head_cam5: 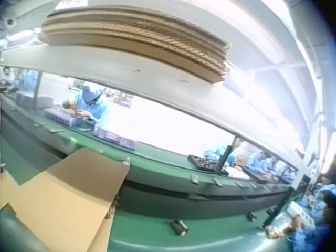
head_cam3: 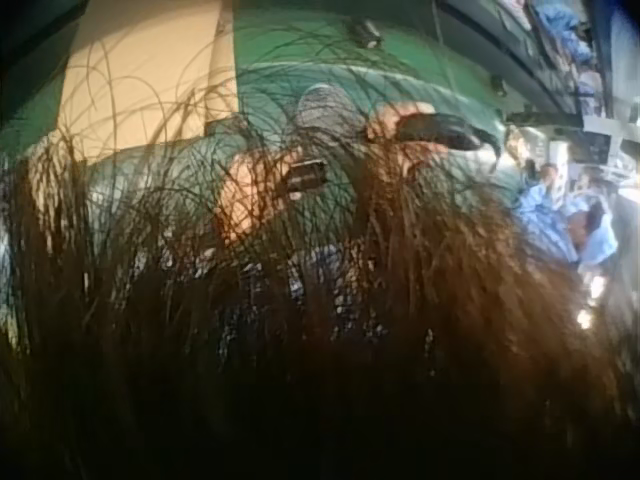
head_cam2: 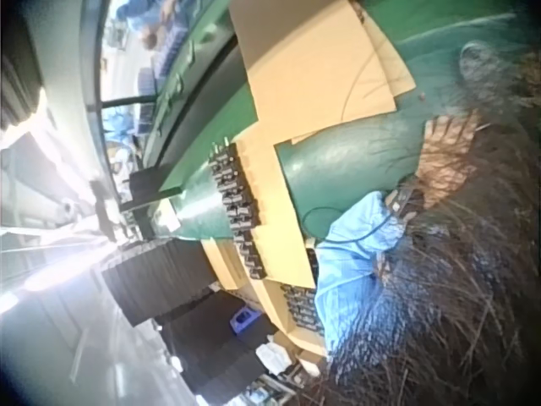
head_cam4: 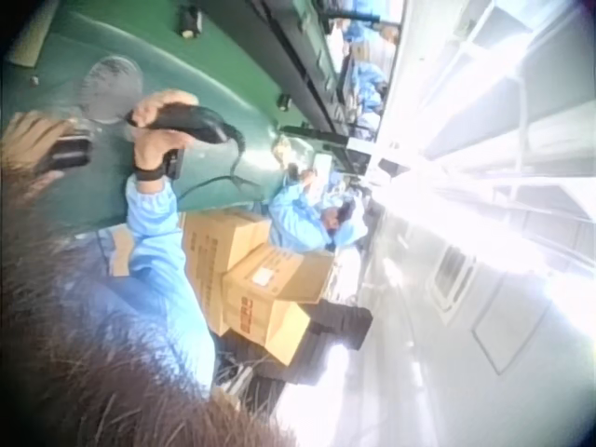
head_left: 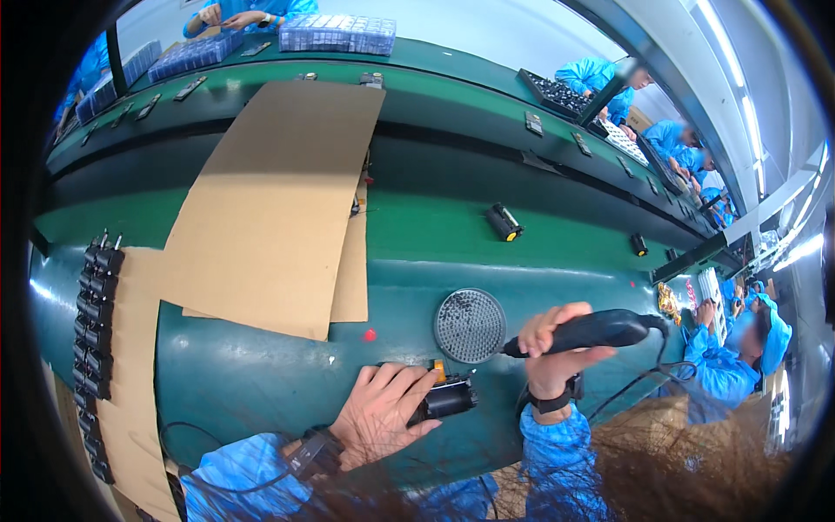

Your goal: Use an electric screwdriver to secure components into small electronic device housings on a production line.

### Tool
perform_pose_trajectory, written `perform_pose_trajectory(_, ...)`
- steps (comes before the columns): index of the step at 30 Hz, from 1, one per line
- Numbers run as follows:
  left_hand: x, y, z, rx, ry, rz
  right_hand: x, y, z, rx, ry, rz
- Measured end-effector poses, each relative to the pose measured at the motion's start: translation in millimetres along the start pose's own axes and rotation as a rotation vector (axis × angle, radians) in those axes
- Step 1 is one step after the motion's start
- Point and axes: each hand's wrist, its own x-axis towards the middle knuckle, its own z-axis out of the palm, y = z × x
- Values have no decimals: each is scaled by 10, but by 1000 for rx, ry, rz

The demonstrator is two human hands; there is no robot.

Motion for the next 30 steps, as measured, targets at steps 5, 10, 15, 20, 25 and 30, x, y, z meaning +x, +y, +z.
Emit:
perform_pose_trajectory(5, 35, -17, 22, -97, 25, 28, -38, -327, 143, 177, -18, -55)
perform_pose_trajectory(10, 4, -47, 14, -110, 21, 8, -310, -332, 531, 348, -271, -42)
perform_pose_trajectory(15, -4, -50, 13, -110, 22, 0, -384, -174, 673, 243, -500, 1)
perform_pose_trajectory(20, 12, -53, 7, -96, 4, 1, -404, -42, 636, 284, -504, -17)
perform_pose_trajectory(25, 2, -47, -7, -90, -3, -9, -418, 32, 652, 349, -507, -25)
perform_pose_trajectory(30, -10, -41, -2, -98, 7, -2, -481, 80, 685, 338, -462, -73)
